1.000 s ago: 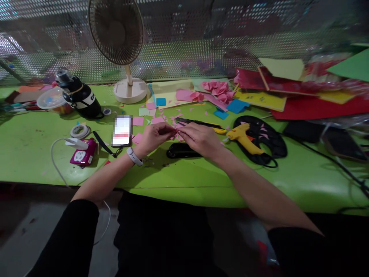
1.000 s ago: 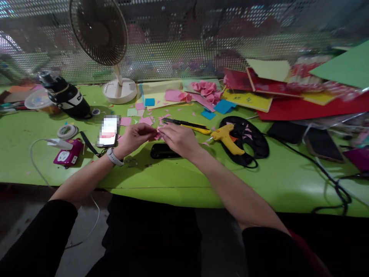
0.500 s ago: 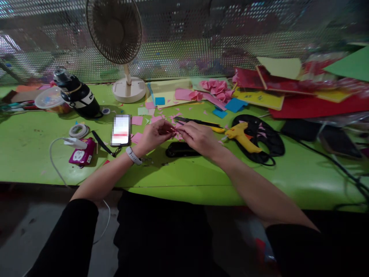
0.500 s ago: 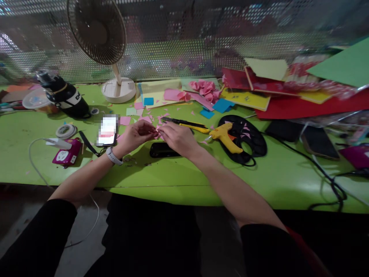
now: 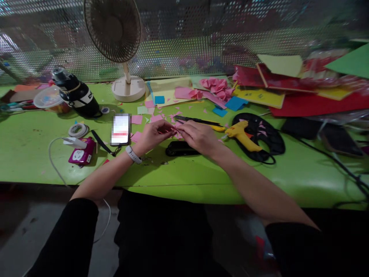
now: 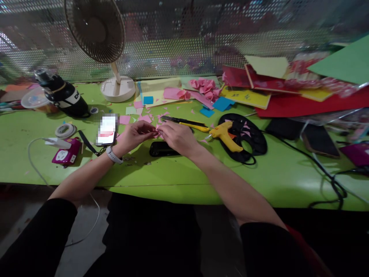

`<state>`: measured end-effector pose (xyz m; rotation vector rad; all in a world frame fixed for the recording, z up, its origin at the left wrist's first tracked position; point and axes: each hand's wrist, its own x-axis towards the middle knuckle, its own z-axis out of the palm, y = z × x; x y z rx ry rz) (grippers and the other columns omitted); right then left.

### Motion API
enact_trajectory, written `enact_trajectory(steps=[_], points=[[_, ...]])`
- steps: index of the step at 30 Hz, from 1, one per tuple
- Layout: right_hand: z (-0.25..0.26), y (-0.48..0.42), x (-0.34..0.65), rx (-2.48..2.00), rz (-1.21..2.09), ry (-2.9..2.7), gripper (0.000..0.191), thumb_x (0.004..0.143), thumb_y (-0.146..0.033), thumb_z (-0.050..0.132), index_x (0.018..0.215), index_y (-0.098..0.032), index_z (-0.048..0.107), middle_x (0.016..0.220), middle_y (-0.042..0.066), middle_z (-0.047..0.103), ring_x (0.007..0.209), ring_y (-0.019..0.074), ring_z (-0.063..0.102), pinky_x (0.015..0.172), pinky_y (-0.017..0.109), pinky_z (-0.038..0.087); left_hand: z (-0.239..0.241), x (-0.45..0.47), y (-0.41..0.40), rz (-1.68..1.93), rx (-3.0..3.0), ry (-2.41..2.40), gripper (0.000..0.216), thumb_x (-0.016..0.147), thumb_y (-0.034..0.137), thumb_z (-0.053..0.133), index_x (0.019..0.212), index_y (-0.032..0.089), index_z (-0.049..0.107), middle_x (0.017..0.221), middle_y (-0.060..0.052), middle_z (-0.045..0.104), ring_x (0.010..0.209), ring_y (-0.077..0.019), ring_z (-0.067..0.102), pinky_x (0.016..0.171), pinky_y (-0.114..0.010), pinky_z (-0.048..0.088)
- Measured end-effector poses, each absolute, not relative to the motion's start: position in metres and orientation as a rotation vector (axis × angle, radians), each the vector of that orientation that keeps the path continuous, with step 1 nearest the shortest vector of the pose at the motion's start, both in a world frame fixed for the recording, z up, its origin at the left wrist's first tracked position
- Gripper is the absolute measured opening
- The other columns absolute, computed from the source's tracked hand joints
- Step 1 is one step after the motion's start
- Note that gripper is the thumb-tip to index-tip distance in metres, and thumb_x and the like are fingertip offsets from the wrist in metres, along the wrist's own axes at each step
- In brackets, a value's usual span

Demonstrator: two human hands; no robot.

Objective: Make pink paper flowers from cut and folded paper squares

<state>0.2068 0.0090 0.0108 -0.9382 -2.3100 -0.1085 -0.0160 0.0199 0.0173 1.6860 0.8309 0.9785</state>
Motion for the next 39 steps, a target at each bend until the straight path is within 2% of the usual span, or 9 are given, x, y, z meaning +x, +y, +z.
enact_trajectory(steps=[6,10,13,18,26,32,35,37,39], points=[[0.011,0.013,0.213,-0.985,-0.138,-2.305,0.034,0.111,-0.029,0.045,0.121,-0.015,0.075,0.11,0.015,0.079,0.098,0.0263,0.075,0.08,0.039,0.059,0.026,-0.017,0.018,1.001,1.651,0.85,0.041,0.081,0.04,0.085,0.107,0.017,0.063,0.097,-0.007,0.079,0.086,-0.0149,0.077,0.081,-0.029,0.065],[0.012,0.014,0.215,-0.958,-0.18,-2.329,0.034,0.111,-0.029,0.044,0.122,-0.016,0.074,0.109,0.014,0.079,0.098,0.0253,0.074,0.077,0.037,0.057,0.027,-0.018,0.02,0.94,1.517,0.835,0.041,0.091,0.045,0.076,0.118,0.017,0.064,0.095,-0.007,0.079,0.083,-0.0138,0.077,0.075,-0.026,0.064],[0.012,0.013,0.215,-0.936,-0.188,-2.367,0.035,0.11,-0.026,0.043,0.123,-0.015,0.074,0.111,0.015,0.079,0.099,0.025,0.074,0.077,0.036,0.057,0.025,-0.018,0.022,0.891,1.477,0.842,0.042,0.09,0.043,0.079,0.12,0.016,0.067,0.093,-0.007,0.08,0.082,-0.0137,0.078,0.072,-0.025,0.063],[0.013,0.012,0.213,-0.919,-0.227,-2.363,0.036,0.11,-0.025,0.042,0.119,-0.014,0.075,0.109,0.014,0.079,0.097,0.0247,0.074,0.077,0.035,0.057,0.025,-0.017,0.022,0.85,1.443,0.842,0.036,0.088,0.04,0.081,0.112,0.014,0.072,0.099,-0.009,0.082,0.087,-0.0146,0.079,0.069,-0.022,0.063],[0.012,0.012,0.211,-0.949,-0.191,-2.373,0.034,0.11,-0.024,0.044,0.121,-0.014,0.075,0.111,0.014,0.079,0.094,0.0244,0.074,0.075,0.036,0.057,0.029,-0.016,0.02,0.85,1.417,0.865,0.029,0.088,0.038,0.081,0.106,0.017,0.071,0.093,-0.006,0.081,0.084,-0.0134,0.079,0.071,-0.024,0.064],[0.013,0.014,0.215,-1.016,-0.124,-2.352,0.032,0.109,-0.025,0.048,0.123,-0.015,0.076,0.112,0.015,0.078,0.095,0.0263,0.074,0.075,0.037,0.056,0.031,-0.021,0.025,0.967,1.506,0.934,0.026,0.095,0.042,0.071,0.104,0.017,0.071,0.098,-0.008,0.08,0.08,-0.0135,0.077,0.069,-0.026,0.063],[0.013,0.019,0.221,-1.1,-0.078,-2.384,0.032,0.109,-0.028,0.05,0.119,-0.016,0.077,0.11,0.014,0.078,0.092,0.0248,0.073,0.07,0.035,0.053,0.034,-0.028,0.033,1.034,1.695,1.031,0.023,0.095,0.037,0.07,0.103,0.016,0.072,0.095,-0.009,0.079,0.078,-0.0128,0.074,0.069,-0.027,0.06],[0.012,0.024,0.225,-1.153,-0.038,-2.467,0.028,0.106,-0.027,0.053,0.113,-0.017,0.078,0.105,0.012,0.079,0.088,0.0244,0.073,0.067,0.034,0.051,0.036,-0.035,0.038,0.988,1.896,1.115,0.019,0.091,0.035,0.072,0.092,0.016,0.074,0.086,-0.008,0.078,0.07,-0.012,0.068,0.065,-0.026,0.056],[0.01,0.029,0.229,-1.198,0.021,-2.547,0.024,0.104,-0.026,0.057,0.105,-0.019,0.08,0.102,0.011,0.08,0.086,0.024,0.073,0.066,0.033,0.049,0.037,-0.04,0.041,0.839,2.057,1.179,0.024,0.088,0.038,0.074,0.076,0.017,0.072,0.074,-0.007,0.075,0.062,-0.0117,0.062,0.058,-0.026,0.048]])
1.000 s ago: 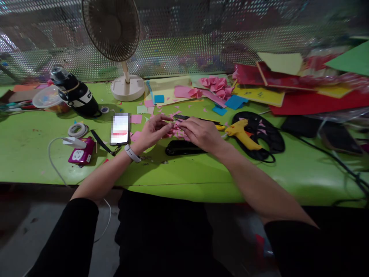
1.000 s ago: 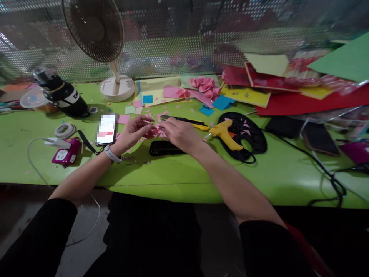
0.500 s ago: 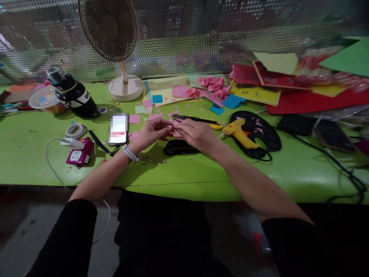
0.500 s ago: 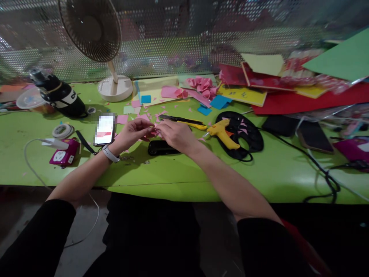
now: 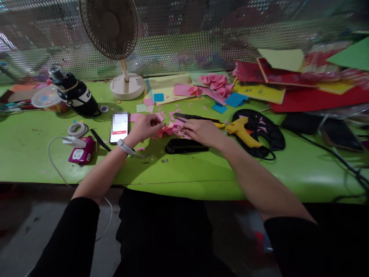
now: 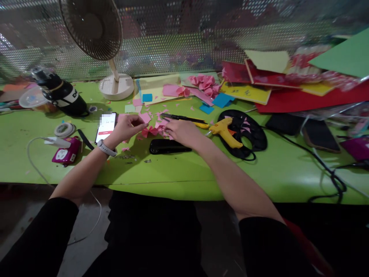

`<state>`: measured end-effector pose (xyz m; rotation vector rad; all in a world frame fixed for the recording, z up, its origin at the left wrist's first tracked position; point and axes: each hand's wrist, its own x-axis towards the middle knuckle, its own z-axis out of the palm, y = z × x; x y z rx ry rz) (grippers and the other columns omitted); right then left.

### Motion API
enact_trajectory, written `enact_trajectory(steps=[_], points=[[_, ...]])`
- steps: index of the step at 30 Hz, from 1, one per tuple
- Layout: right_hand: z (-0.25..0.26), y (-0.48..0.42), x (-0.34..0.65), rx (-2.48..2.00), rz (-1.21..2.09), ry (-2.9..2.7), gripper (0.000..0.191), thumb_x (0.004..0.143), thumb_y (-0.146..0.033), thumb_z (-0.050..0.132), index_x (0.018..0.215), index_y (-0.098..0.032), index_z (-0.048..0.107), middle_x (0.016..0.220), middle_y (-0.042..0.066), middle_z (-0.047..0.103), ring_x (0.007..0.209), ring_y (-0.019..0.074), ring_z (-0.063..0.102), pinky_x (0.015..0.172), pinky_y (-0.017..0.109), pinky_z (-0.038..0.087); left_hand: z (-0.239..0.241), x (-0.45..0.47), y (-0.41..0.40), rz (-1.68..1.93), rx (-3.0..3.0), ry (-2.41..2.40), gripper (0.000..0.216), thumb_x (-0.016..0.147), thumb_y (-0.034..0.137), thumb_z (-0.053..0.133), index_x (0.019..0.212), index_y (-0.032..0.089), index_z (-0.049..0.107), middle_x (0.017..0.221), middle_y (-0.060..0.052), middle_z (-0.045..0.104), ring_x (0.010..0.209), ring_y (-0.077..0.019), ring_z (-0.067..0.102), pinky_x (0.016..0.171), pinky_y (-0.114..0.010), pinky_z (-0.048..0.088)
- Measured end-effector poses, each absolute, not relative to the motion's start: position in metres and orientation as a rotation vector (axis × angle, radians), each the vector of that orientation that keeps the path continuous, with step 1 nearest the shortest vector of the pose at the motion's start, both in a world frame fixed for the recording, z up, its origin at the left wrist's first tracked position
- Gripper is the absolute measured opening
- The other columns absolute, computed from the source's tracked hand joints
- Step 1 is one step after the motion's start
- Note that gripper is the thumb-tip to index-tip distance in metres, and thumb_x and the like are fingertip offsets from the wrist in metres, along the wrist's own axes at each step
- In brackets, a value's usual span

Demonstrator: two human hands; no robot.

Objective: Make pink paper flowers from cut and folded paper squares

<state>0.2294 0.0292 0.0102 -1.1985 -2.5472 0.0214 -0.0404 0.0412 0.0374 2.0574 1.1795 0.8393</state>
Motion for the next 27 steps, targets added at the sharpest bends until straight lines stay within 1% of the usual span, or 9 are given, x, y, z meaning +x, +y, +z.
enact_trajectory(steps=[3,7,11,13,15,18,21,24,27], points=[[0.006,0.036,0.235,-1.211,0.131,-2.592,0.02,0.101,-0.025,0.062,0.101,-0.022,0.082,0.1,0.008,0.08,0.085,0.0224,0.073,0.067,0.032,0.048,0.035,-0.044,0.043,0.641,2.228,1.23,0.035,0.084,0.045,0.077,0.063,0.018,0.068,0.063,-0.005,0.068,0.054,-0.011,0.054,0.052,-0.025,0.038],[0.002,0.041,0.238,-1.201,0.195,-2.588,0.019,0.1,-0.025,0.065,0.102,-0.024,0.083,0.101,0.007,0.08,0.088,0.022,0.073,0.069,0.032,0.047,0.027,-0.04,0.042,0.566,2.398,1.306,0.033,0.075,0.045,0.081,0.061,0.019,0.066,0.064,-0.004,0.066,0.055,-0.0118,0.05,0.053,-0.025,0.032],[0.0,0.042,0.24,-1.206,0.179,-2.584,0.018,0.098,-0.026,0.067,0.104,-0.026,0.085,0.098,0.005,0.081,0.086,0.0214,0.073,0.066,0.031,0.047,0.019,-0.036,0.041,0.516,2.439,1.386,0.011,0.077,0.024,0.071,0.067,0.019,0.071,0.076,-0.007,0.07,0.058,-0.0135,0.05,0.055,-0.027,0.035],[0.001,0.043,0.242,-1.202,0.168,-2.568,0.018,0.098,-0.026,0.068,0.103,-0.026,0.085,0.097,0.006,0.081,0.085,0.0219,0.073,0.065,0.032,0.047,0.017,-0.036,0.042,0.53,2.439,1.405,0.01,0.078,0.019,0.067,0.069,0.019,0.072,0.079,-0.008,0.071,0.059,-0.0143,0.052,0.056,-0.028,0.035],[0.002,0.042,0.241,-1.209,0.152,-2.511,0.019,0.099,-0.026,0.066,0.103,-0.025,0.085,0.099,0.007,0.081,0.087,0.0232,0.073,0.065,0.032,0.047,0.016,-0.037,0.042,0.582,2.436,1.398,0.012,0.08,0.019,0.065,0.07,0.019,0.071,0.08,-0.008,0.071,0.061,-0.0146,0.053,0.057,-0.028,0.036],[0.006,0.037,0.236,-1.211,0.148,-2.384,0.023,0.102,-0.028,0.062,0.11,-0.023,0.084,0.103,0.009,0.081,0.086,0.0239,0.073,0.068,0.034,0.05,0.017,-0.036,0.042,0.685,2.414,1.366,0.013,0.083,0.019,0.065,0.071,0.018,0.07,0.08,-0.008,0.071,0.063,-0.0143,0.055,0.057,-0.028,0.036],[0.008,0.031,0.228,-1.163,0.168,-2.301,0.028,0.104,-0.035,0.061,0.117,-0.021,0.081,0.106,0.011,0.08,0.088,0.0251,0.074,0.073,0.036,0.053,0.021,-0.034,0.038,0.781,2.397,1.33,0.016,0.089,0.024,0.068,0.075,0.018,0.071,0.082,-0.009,0.071,0.063,-0.0141,0.055,0.056,-0.028,0.037],[0.009,0.029,0.223,-1.16,0.194,-2.265,0.034,0.105,-0.044,0.061,0.117,-0.019,0.08,0.108,0.013,0.079,0.092,0.0269,0.074,0.075,0.037,0.054,0.023,-0.031,0.035,0.868,2.401,1.275,0.018,0.094,0.027,0.066,0.079,0.018,0.072,0.084,-0.009,0.072,0.067,-0.0148,0.057,0.059,-0.029,0.041],[0.008,0.029,0.222,-1.17,0.271,-2.254,0.039,0.103,-0.053,0.062,0.111,-0.019,0.08,0.105,0.013,0.077,0.088,0.0259,0.072,0.074,0.037,0.053,0.023,-0.029,0.031,0.973,2.378,1.219,0.015,0.095,0.024,0.066,0.084,0.017,0.073,0.088,-0.01,0.072,0.073,-0.0163,0.061,0.066,-0.031,0.046]])
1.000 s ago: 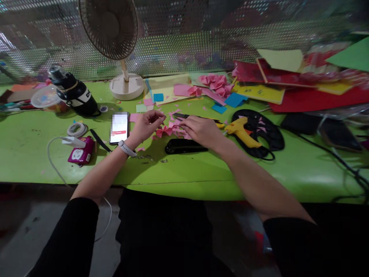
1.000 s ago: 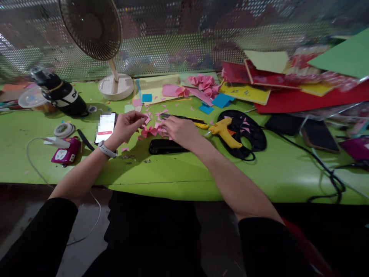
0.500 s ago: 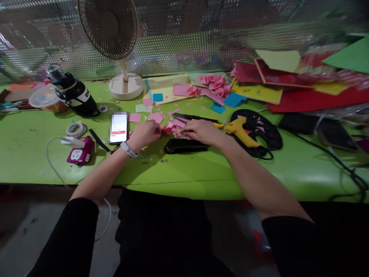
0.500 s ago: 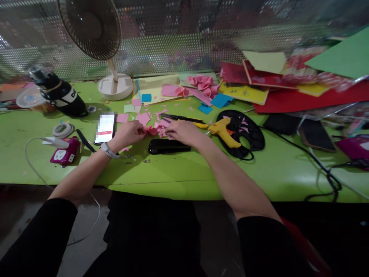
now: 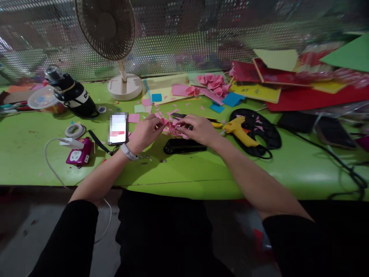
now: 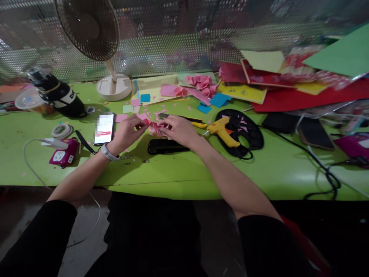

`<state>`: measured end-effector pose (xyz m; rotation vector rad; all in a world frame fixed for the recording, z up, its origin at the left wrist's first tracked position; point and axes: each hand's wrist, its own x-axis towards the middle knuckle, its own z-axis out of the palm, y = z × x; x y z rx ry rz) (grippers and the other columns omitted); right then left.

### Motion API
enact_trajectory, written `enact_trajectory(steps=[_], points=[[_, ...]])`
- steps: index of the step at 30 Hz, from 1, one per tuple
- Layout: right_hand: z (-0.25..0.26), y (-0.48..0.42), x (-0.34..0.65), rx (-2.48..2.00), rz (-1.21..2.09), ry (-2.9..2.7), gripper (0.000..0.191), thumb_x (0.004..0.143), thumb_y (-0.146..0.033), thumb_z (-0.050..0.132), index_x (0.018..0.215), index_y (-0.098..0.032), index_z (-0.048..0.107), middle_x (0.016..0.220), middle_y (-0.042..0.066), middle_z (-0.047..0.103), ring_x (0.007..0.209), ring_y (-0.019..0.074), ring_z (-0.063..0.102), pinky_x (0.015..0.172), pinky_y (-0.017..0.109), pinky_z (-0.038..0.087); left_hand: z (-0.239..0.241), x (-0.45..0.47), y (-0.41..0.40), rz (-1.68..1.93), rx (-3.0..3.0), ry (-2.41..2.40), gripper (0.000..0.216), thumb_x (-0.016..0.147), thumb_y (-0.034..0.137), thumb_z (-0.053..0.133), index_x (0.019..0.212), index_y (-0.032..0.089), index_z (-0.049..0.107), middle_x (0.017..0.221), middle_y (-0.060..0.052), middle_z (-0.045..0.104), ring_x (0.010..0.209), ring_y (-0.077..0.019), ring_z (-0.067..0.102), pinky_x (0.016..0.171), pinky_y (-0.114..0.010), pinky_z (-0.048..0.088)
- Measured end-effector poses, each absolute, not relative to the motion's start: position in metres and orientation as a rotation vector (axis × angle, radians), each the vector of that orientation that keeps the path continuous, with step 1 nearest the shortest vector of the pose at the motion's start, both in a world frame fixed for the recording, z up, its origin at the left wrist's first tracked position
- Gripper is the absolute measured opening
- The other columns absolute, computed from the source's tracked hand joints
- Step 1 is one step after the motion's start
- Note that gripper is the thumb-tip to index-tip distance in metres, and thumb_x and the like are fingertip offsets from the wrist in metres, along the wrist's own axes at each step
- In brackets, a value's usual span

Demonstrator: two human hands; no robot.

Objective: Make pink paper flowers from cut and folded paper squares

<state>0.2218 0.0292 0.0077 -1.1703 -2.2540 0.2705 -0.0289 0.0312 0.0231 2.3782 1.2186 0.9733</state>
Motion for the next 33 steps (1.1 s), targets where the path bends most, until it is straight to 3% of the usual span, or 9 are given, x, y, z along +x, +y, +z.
enact_trajectory(steps=[7,13,17,20,23,28,33], points=[[0.006,0.024,0.214,-1.084,0.241,-2.144,0.052,0.099,-0.067,0.06,0.098,-0.018,0.078,0.093,0.011,0.072,0.076,0.0219,0.065,0.069,0.035,0.049,0.02,-0.022,0.027,1.239,2.287,1.018,0.013,0.095,0.025,0.072,0.085,0.017,0.074,0.085,-0.007,0.073,0.075,-0.013,0.063,0.065,-0.026,0.05],[0.01,0.021,0.214,-1.092,0.256,-2.053,0.044,0.102,-0.058,0.059,0.089,-0.019,0.076,0.082,0.008,0.069,0.068,0.0197,0.06,0.064,0.034,0.043,0.018,-0.019,0.029,1.321,2.15,0.931,0.017,0.095,0.029,0.076,0.085,0.016,0.074,0.077,-0.004,0.07,0.068,-0.0102,0.058,0.059,-0.023,0.046],[0.016,0.02,0.216,-1.127,0.293,-2.024,0.037,0.1,-0.054,0.064,0.089,-0.02,0.076,0.081,0.007,0.068,0.066,0.0186,0.058,0.063,0.033,0.042,0.018,-0.02,0.029,1.271,2.115,0.928,0.021,0.094,0.038,0.079,0.1,0.018,0.075,0.074,-0.002,0.067,0.061,-0.0089,0.053,0.054,-0.023,0.041],[0.018,0.018,0.214,-1.135,0.328,-2.014,0.036,0.098,-0.052,0.066,0.085,-0.02,0.075,0.078,0.006,0.068,0.063,0.0176,0.056,0.061,0.033,0.041,0.014,-0.021,0.027,1.214,2.14,0.9,0.03,0.087,0.038,0.085,0.107,0.019,0.075,0.087,-0.005,0.072,0.068,-0.0097,0.061,0.059,-0.023,0.049],[0.019,0.015,0.21,-1.105,0.409,-2.004,0.034,0.097,-0.051,0.067,0.084,-0.02,0.074,0.077,0.006,0.069,0.062,0.0172,0.056,0.062,0.033,0.042,0.007,-0.021,0.027,1.149,2.081,0.862,0.018,0.094,0.034,0.076,0.102,0.018,0.076,0.091,-0.007,0.076,0.073,-0.0107,0.069,0.063,-0.024,0.055],[0.031,0.017,0.214,-1.152,0.48,-1.999,0.032,0.095,-0.051,0.068,0.09,-0.02,0.077,0.078,0.006,0.072,0.064,0.0183,0.059,0.064,0.034,0.044,0.002,-0.022,0.033,1.107,1.869,0.882,0.026,0.094,0.041,0.075,0.09,0.015,0.073,0.081,-0.006,0.076,0.072,-0.0122,0.074,0.056,-0.021,0.056],[0.069,0.018,0.272,-1.617,0.471,-2.015,0.029,0.094,-0.043,0.069,0.108,-0.02,0.078,0.097,0.009,0.078,0.082,0.0224,0.069,0.074,0.034,0.049,0.006,-0.023,0.039,1.185,1.729,0.888,0.031,0.087,0.044,0.082,0.085,0.015,0.071,0.078,-0.005,0.074,0.07,-0.0103,0.073,0.062,-0.021,0.06]])
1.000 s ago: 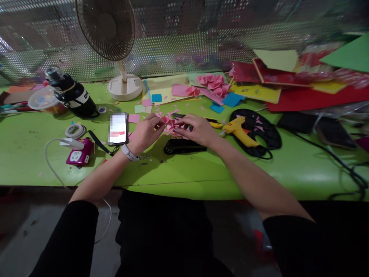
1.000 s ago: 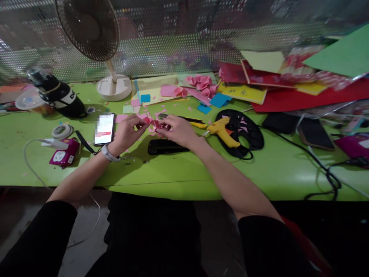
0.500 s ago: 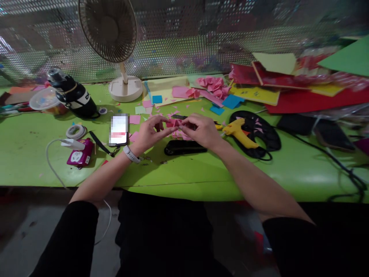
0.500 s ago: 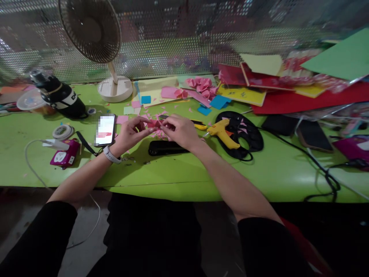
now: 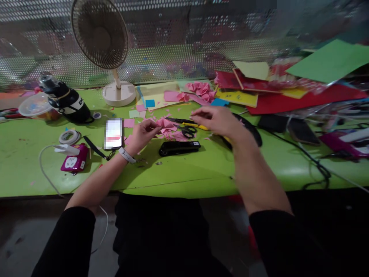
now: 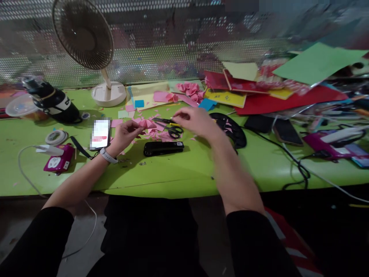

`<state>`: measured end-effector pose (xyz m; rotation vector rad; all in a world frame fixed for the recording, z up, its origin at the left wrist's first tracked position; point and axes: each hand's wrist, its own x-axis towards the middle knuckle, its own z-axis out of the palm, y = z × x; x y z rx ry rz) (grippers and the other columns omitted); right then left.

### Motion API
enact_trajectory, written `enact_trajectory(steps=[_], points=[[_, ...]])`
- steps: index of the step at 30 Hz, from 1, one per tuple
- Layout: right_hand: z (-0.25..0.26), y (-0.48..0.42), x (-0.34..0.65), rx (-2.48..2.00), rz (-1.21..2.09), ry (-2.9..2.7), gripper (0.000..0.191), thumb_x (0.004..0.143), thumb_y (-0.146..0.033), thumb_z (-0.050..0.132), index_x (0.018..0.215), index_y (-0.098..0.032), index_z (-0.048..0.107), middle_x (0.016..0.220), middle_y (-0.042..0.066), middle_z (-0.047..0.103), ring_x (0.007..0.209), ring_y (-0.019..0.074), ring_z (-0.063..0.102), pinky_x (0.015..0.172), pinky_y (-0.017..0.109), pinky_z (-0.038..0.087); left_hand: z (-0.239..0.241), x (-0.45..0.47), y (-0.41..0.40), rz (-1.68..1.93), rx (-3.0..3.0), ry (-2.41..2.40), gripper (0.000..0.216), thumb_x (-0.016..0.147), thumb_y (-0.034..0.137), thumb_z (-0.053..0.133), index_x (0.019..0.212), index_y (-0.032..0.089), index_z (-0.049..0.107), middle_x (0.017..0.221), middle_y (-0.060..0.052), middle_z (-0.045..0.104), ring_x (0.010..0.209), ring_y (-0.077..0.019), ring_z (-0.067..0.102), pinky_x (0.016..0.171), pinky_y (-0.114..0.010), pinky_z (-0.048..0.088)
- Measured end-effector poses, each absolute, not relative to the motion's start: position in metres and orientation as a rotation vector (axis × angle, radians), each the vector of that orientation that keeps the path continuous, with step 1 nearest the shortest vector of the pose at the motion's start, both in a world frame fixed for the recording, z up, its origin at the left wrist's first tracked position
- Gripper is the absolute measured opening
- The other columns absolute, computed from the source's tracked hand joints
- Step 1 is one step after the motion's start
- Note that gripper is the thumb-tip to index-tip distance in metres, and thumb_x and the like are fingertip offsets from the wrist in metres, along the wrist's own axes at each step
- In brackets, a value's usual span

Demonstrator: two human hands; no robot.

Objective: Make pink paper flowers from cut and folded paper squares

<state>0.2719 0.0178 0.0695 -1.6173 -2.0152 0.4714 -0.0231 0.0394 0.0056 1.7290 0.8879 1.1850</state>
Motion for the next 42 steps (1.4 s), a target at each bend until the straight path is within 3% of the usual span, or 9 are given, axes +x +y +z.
enact_trajectory(steps=[3,7,15,19,24,27,30,34,42], points=[[0.082,0.01,0.316,-2.056,0.302,-2.13,0.039,0.093,-0.04,0.07,0.122,-0.015,0.073,0.116,0.015,0.076,0.1,0.0275,0.071,0.08,0.035,0.048,0.007,-0.025,0.043,1.21,1.642,0.875,0.03,0.081,0.039,0.087,0.083,0.015,0.069,0.076,-0.003,0.074,0.068,-0.0094,0.072,0.064,-0.021,0.061],[0.069,-0.002,0.346,-2.589,0.172,-2.282,0.043,0.096,-0.049,0.062,0.12,-0.015,0.072,0.125,0.021,0.072,0.107,0.035,0.07,0.074,0.036,0.046,0.007,-0.027,0.047,1.212,1.604,0.885,0.027,0.082,0.034,0.087,0.08,0.015,0.068,0.075,-0.003,0.073,0.065,-0.0087,0.07,0.061,-0.021,0.06],[0.031,-0.002,0.345,-2.621,0.167,-2.203,0.04,0.094,-0.04,0.062,0.118,-0.008,0.068,0.124,0.026,0.068,0.107,0.0334,0.068,0.077,0.037,0.047,0.003,-0.022,0.045,1.162,1.498,0.855,0.04,0.074,0.041,0.093,0.079,0.015,0.064,0.072,-0.002,0.071,0.065,-0.0097,0.071,0.061,-0.023,0.06],[0.028,-0.003,0.35,-2.606,0.179,-2.135,0.03,0.092,-0.041,0.064,0.101,-0.012,0.069,0.114,0.024,0.071,0.104,0.0329,0.068,0.078,0.036,0.047,0.001,-0.021,0.046,1.147,1.468,0.869,0.046,0.072,0.047,0.094,0.081,0.013,0.065,0.073,-0.003,0.072,0.066,-0.0117,0.073,0.061,-0.025,0.061],[0.032,-0.014,0.355,-2.467,0.201,-1.983,0.024,0.086,-0.043,0.068,0.092,-0.021,0.064,0.11,0.024,0.072,0.098,0.0313,0.068,0.077,0.039,0.047,-0.001,-0.021,0.047,1.148,1.466,0.834,0.039,0.076,0.042,0.091,0.082,0.014,0.065,0.074,-0.003,0.073,0.065,-0.0109,0.072,0.064,-0.027,0.062],[0.036,-0.018,0.352,-2.23,0.167,-1.627,0.023,0.077,-0.033,0.075,0.092,-0.024,0.059,0.11,0.022,0.072,0.092,0.0294,0.066,0.08,0.042,0.047,-0.001,-0.022,0.046,1.143,1.478,0.836,0.033,0.078,0.037,0.089,0.084,0.015,0.064,0.076,-0.004,0.074,0.069,-0.0115,0.073,0.066,-0.027,0.062],[0.041,-0.013,0.335,-1.827,0.375,-1.323,0.028,0.072,-0.028,0.075,0.092,-0.025,0.057,0.102,0.016,0.074,0.08,0.0231,0.064,0.075,0.039,0.05,-0.001,-0.021,0.045,1.165,1.493,0.853,0.029,0.08,0.032,0.088,0.083,0.016,0.063,0.079,-0.004,0.074,0.071,-0.0121,0.074,0.067,-0.028,0.062],[0.048,-0.001,0.287,-1.409,0.792,-1.162,0.023,0.075,-0.04,0.074,0.083,-0.023,0.062,0.079,0.007,0.071,0.058,0.0157,0.057,0.059,0.033,0.047,-0.002,-0.022,0.044,1.186,1.517,0.85,0.029,0.083,0.034,0.086,0.084,0.017,0.062,0.078,-0.004,0.074,0.073,-0.0132,0.076,0.069,-0.029,0.062],[0.051,-0.027,0.212,-1.241,1.008,-1.379,0.039,0.067,-0.048,0.09,0.079,-0.023,0.063,0.069,0.0,0.064,0.057,0.0139,0.055,0.056,0.031,0.049,-0.001,-0.02,0.041,1.22,1.506,0.83,0.039,0.08,0.043,0.087,0.083,0.017,0.058,0.074,-0.002,0.073,0.071,-0.0113,0.075,0.067,-0.025,0.061]])
